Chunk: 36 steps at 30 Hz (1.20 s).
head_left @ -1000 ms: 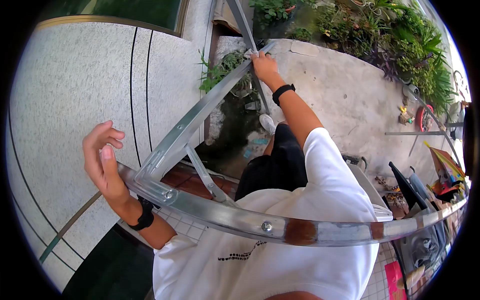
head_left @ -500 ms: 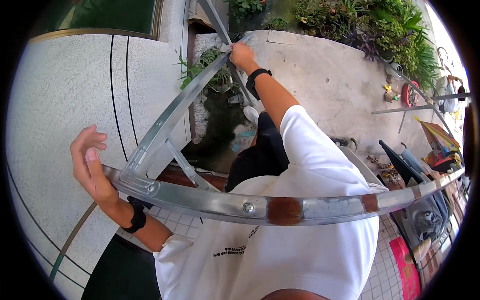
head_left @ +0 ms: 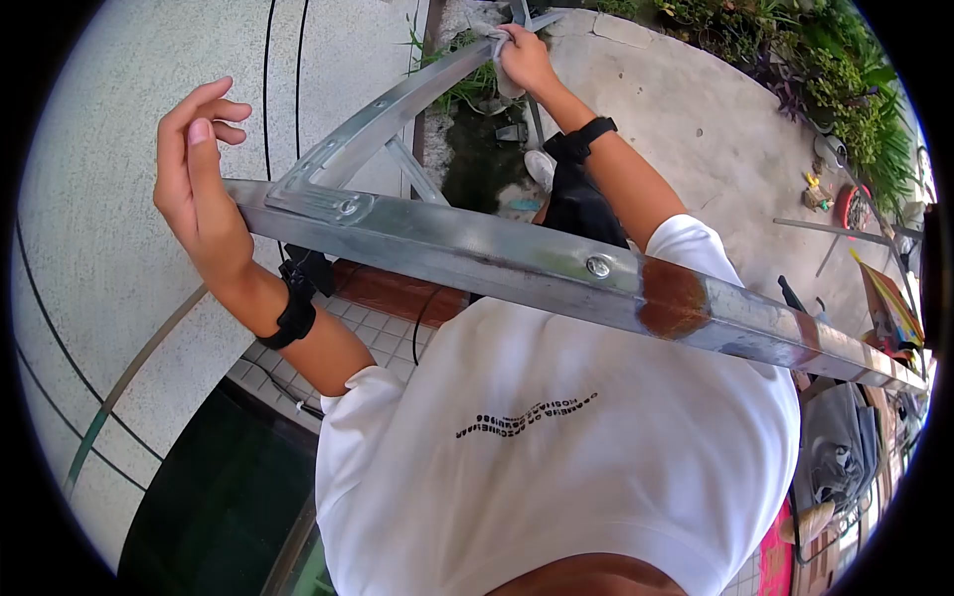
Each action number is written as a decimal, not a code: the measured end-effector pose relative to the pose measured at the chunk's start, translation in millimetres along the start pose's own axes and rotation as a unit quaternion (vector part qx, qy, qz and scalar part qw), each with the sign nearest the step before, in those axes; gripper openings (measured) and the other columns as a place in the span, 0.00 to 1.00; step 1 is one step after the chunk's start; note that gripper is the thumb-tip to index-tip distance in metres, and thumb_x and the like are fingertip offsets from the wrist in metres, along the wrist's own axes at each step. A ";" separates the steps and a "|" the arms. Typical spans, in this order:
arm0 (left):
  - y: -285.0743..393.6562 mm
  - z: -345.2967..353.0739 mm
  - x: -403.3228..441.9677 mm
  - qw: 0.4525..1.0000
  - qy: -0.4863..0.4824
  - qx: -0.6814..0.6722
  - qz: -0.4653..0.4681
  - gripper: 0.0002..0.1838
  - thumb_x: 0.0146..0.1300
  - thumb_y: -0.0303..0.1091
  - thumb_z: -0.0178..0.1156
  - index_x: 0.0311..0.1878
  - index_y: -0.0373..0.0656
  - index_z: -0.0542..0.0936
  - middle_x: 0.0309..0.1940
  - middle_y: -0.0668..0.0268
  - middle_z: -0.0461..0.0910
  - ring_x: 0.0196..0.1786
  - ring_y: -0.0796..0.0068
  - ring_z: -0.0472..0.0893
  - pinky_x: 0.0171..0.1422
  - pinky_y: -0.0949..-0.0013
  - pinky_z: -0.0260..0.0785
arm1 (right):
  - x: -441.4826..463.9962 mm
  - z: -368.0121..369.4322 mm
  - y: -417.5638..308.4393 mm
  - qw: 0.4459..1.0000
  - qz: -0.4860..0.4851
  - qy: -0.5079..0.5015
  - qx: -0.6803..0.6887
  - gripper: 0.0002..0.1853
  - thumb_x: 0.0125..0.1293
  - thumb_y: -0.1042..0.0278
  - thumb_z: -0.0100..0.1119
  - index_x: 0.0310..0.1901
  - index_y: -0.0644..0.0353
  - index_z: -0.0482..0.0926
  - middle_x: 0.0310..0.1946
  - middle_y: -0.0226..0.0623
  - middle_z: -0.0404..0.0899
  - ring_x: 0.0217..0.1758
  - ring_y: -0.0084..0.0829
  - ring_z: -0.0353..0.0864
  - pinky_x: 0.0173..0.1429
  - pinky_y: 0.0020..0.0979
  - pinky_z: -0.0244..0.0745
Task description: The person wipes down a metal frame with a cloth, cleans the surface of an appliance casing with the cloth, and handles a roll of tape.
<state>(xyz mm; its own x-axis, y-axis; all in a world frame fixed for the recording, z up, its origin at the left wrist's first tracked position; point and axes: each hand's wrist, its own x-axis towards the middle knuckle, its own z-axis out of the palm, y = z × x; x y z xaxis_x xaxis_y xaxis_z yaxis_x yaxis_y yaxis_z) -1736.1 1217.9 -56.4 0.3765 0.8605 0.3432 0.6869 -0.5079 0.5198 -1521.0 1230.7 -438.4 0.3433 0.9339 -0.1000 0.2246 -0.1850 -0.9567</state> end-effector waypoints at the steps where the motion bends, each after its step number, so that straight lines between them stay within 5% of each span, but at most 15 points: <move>1: -0.1 0.3 0.7 1.000 -0.002 -0.005 -0.002 0.16 0.75 0.30 0.45 0.52 0.36 0.81 0.38 0.61 0.82 0.40 0.77 0.75 0.49 0.71 0.68 | -7.1 -11.3 -24.9 1.000 -0.004 -0.028 0.006 0.19 0.65 0.71 0.49 0.56 0.59 0.81 0.44 0.51 0.84 0.48 0.49 0.84 0.55 0.40 0.77; 5: -3.7 -2.7 -0.9 0.999 0.003 -0.041 -0.019 0.13 0.74 0.29 0.46 0.48 0.37 0.81 0.36 0.66 0.80 0.39 0.78 0.74 0.47 0.73 0.63 | -60.7 -46.9 -126.4 0.982 -0.116 -0.119 0.084 0.19 0.67 0.70 0.53 0.58 0.64 0.79 0.51 0.45 0.81 0.53 0.41 0.81 0.60 0.34 0.73; 6: -5.0 -1.6 -2.7 0.998 0.008 -0.053 -0.026 0.12 0.73 0.29 0.46 0.47 0.37 0.80 0.35 0.67 0.79 0.38 0.79 0.73 0.47 0.74 0.60 | -76.4 -53.6 -154.2 0.968 -0.163 -0.132 0.136 0.19 0.64 0.70 0.56 0.56 0.63 0.78 0.43 0.48 0.78 0.48 0.47 0.79 0.55 0.39 0.74; 9: -5.6 -0.7 -2.7 0.997 0.013 -0.077 0.000 0.10 0.75 0.26 0.47 0.43 0.37 0.80 0.33 0.70 0.76 0.34 0.84 0.69 0.41 0.77 0.62 | -117.9 -64.3 -215.1 0.949 -0.242 -0.137 0.151 0.21 0.64 0.79 0.58 0.59 0.61 0.76 0.41 0.43 0.73 0.41 0.40 0.75 0.49 0.34 0.72; 18: -5.9 -4.4 -0.8 0.997 0.017 -0.062 -0.045 0.08 0.73 0.25 0.48 0.40 0.39 0.77 0.31 0.75 0.73 0.31 0.88 0.60 0.35 0.79 0.51 | -89.4 -41.8 -150.9 0.973 -0.187 -0.056 0.125 0.21 0.66 0.82 0.55 0.60 0.62 0.79 0.42 0.41 0.75 0.42 0.34 0.76 0.47 0.29 0.73; 23: -6.1 -3.6 -4.2 0.997 0.020 -0.062 -0.034 0.09 0.73 0.25 0.49 0.41 0.40 0.79 0.26 0.77 0.71 0.26 0.90 0.58 0.30 0.77 0.47 | -93.2 -74.4 -207.6 0.909 -0.226 -0.257 0.238 0.20 0.64 0.82 0.59 0.59 0.61 0.81 0.45 0.35 0.77 0.47 0.29 0.74 0.56 0.27 0.68; 28: -13.2 -2.8 -3.0 0.997 0.033 -0.059 -0.025 0.09 0.73 0.26 0.49 0.40 0.41 0.80 0.22 0.78 0.69 0.25 0.90 0.57 0.28 0.77 0.46 | -86.3 -70.7 -218.0 0.896 -0.268 -0.277 0.218 0.21 0.59 0.82 0.65 0.56 0.59 0.84 0.44 0.33 0.76 0.48 0.29 0.73 0.56 0.27 0.68; 31: -6.3 -3.8 -7.4 0.995 0.010 -0.066 -0.078 0.08 0.74 0.27 0.47 0.40 0.38 0.76 0.37 0.74 0.74 0.38 0.85 0.65 0.46 0.80 0.56 | -78.9 -65.5 -206.8 0.907 -0.281 -0.242 0.200 0.19 0.59 0.77 0.70 0.53 0.55 0.86 0.41 0.32 0.76 0.44 0.28 0.75 0.51 0.27 0.71; 36: -2.4 -2.0 -5.5 0.994 0.020 -0.067 -0.084 0.08 0.73 0.26 0.47 0.41 0.37 0.77 0.36 0.74 0.74 0.37 0.85 0.65 0.45 0.80 0.56 | -51.2 -63.4 -150.6 0.920 -0.212 -0.247 0.219 0.18 0.60 0.76 0.70 0.54 0.57 0.86 0.41 0.32 0.77 0.46 0.26 0.75 0.54 0.27 0.71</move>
<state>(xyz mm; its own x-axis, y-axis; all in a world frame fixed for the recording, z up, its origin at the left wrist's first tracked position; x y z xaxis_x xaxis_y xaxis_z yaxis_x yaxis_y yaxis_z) -1741.1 1214.3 -58.0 0.2377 0.9324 0.2722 0.6478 -0.3610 0.6709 -1514.6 1191.4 -271.9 -0.1712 0.9384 0.3001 -0.1842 0.2688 -0.9454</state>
